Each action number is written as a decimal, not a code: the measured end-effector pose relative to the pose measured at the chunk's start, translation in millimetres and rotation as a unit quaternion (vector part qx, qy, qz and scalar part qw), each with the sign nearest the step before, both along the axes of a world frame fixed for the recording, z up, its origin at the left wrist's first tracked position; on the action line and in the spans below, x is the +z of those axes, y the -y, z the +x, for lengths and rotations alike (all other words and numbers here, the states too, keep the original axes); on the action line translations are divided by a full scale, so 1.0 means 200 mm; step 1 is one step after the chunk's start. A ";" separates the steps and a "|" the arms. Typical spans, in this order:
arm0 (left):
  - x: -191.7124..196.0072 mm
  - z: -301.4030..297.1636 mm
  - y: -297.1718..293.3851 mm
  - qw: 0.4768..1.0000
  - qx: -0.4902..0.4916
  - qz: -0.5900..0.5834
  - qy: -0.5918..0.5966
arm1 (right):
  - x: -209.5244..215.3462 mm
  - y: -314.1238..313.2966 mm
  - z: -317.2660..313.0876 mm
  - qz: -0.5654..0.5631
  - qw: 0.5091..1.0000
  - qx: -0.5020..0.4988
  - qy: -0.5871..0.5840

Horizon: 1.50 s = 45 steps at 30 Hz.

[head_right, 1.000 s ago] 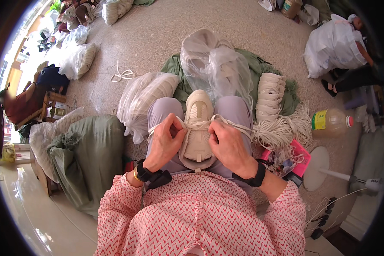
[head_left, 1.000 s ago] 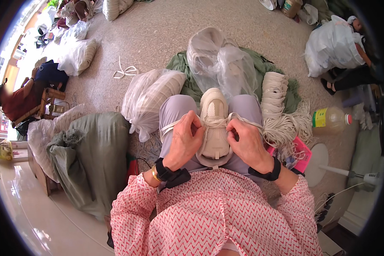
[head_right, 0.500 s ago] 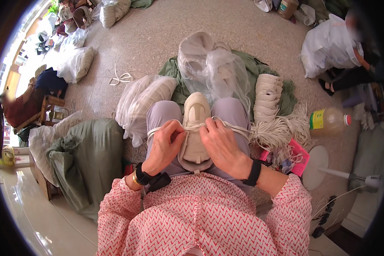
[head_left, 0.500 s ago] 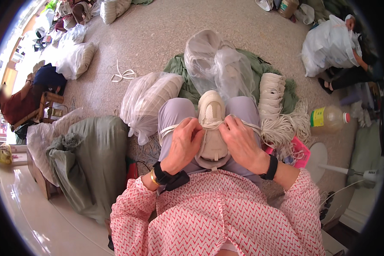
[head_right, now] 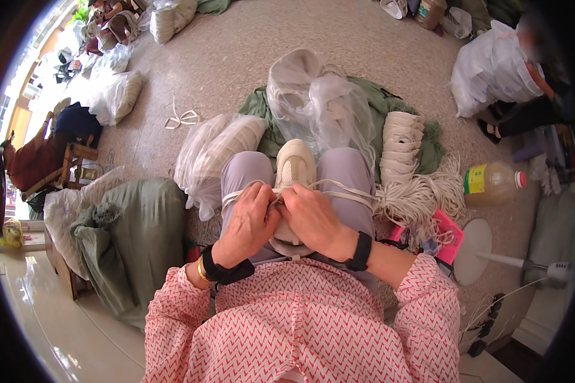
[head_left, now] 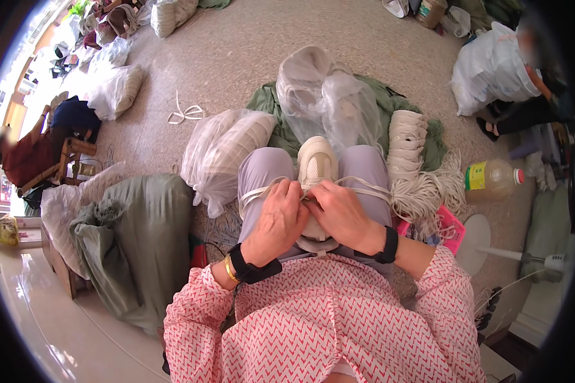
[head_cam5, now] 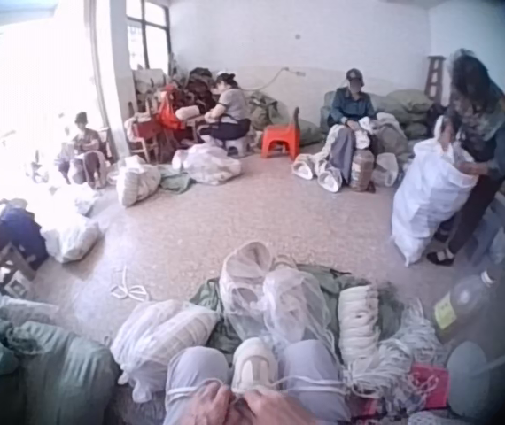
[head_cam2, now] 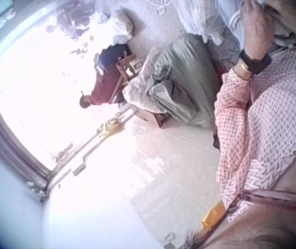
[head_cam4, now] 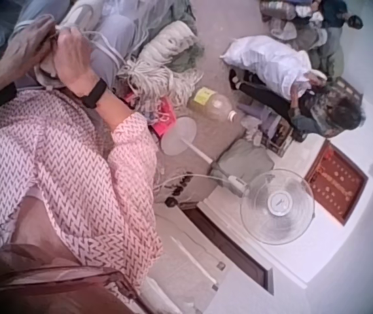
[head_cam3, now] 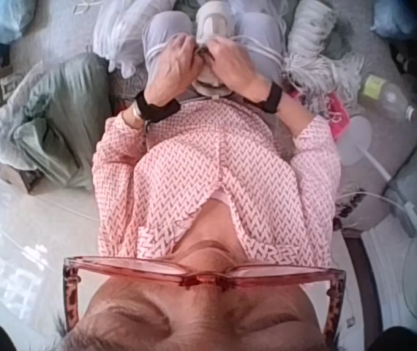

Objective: Lacing a cream-colored sneaker while sitting on the floor in a production environment.

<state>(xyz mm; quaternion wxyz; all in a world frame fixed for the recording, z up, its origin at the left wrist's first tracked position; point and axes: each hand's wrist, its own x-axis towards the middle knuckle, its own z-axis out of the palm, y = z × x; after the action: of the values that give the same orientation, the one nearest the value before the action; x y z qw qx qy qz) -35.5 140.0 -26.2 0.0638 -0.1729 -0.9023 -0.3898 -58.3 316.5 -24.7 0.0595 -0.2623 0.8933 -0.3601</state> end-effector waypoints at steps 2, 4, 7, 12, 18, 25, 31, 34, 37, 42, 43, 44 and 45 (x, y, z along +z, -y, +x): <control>0.00 0.01 -0.01 1.000 0.006 0.002 -0.004 | -0.03 0.01 -0.02 0.012 1.000 0.004 -0.021; 0.01 0.01 -0.01 1.000 0.011 0.004 -0.008 | -0.05 0.02 -0.03 -0.001 0.999 0.002 -0.033; 0.02 0.00 -0.01 0.999 0.009 0.036 -0.011 | -0.03 0.01 -0.03 -0.019 0.998 0.005 -0.064; 0.09 -0.02 0.04 0.984 0.009 0.116 0.138 | 0.34 -0.19 -0.04 -0.087 0.992 0.039 0.085; 0.17 -0.12 0.03 0.930 -0.167 0.273 0.181 | 0.60 -0.25 -0.05 -0.261 0.921 0.054 0.285; 0.13 -0.11 0.03 0.887 -0.197 0.288 0.302 | 0.46 -0.22 -0.09 -0.354 0.866 0.032 0.351; 0.11 -0.07 0.15 0.882 -0.111 0.316 0.332 | 0.30 -0.45 -0.02 -0.354 0.849 -0.037 0.391; 0.13 0.01 0.31 0.900 -0.018 0.268 0.344 | 0.14 -0.70 0.06 -0.292 0.864 -0.098 0.399; 0.15 0.09 0.61 0.899 0.119 0.234 0.349 | 0.00 -1.15 0.16 -0.342 0.808 -0.257 0.406; 0.19 0.19 1.09 0.891 0.203 0.275 0.298 | -0.26 -2.03 0.29 -0.515 0.654 -0.458 0.312; 0.22 0.19 1.06 0.907 0.231 0.194 0.295 | -0.23 -1.97 0.28 -0.420 0.725 -0.467 0.282; 0.21 0.19 1.00 0.906 0.235 0.193 0.296 | -0.19 -1.87 0.28 -0.319 0.786 -0.468 0.247; 0.20 0.17 0.93 0.943 0.233 0.097 0.218 | -0.15 -1.71 0.25 -0.220 0.821 -0.474 0.230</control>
<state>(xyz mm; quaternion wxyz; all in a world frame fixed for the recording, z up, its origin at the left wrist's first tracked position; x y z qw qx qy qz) -1.1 -46.9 14.3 -0.0295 0.1382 -0.8668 -0.4782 -8.9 659.1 -54.6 0.0264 0.2776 0.7649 -0.5807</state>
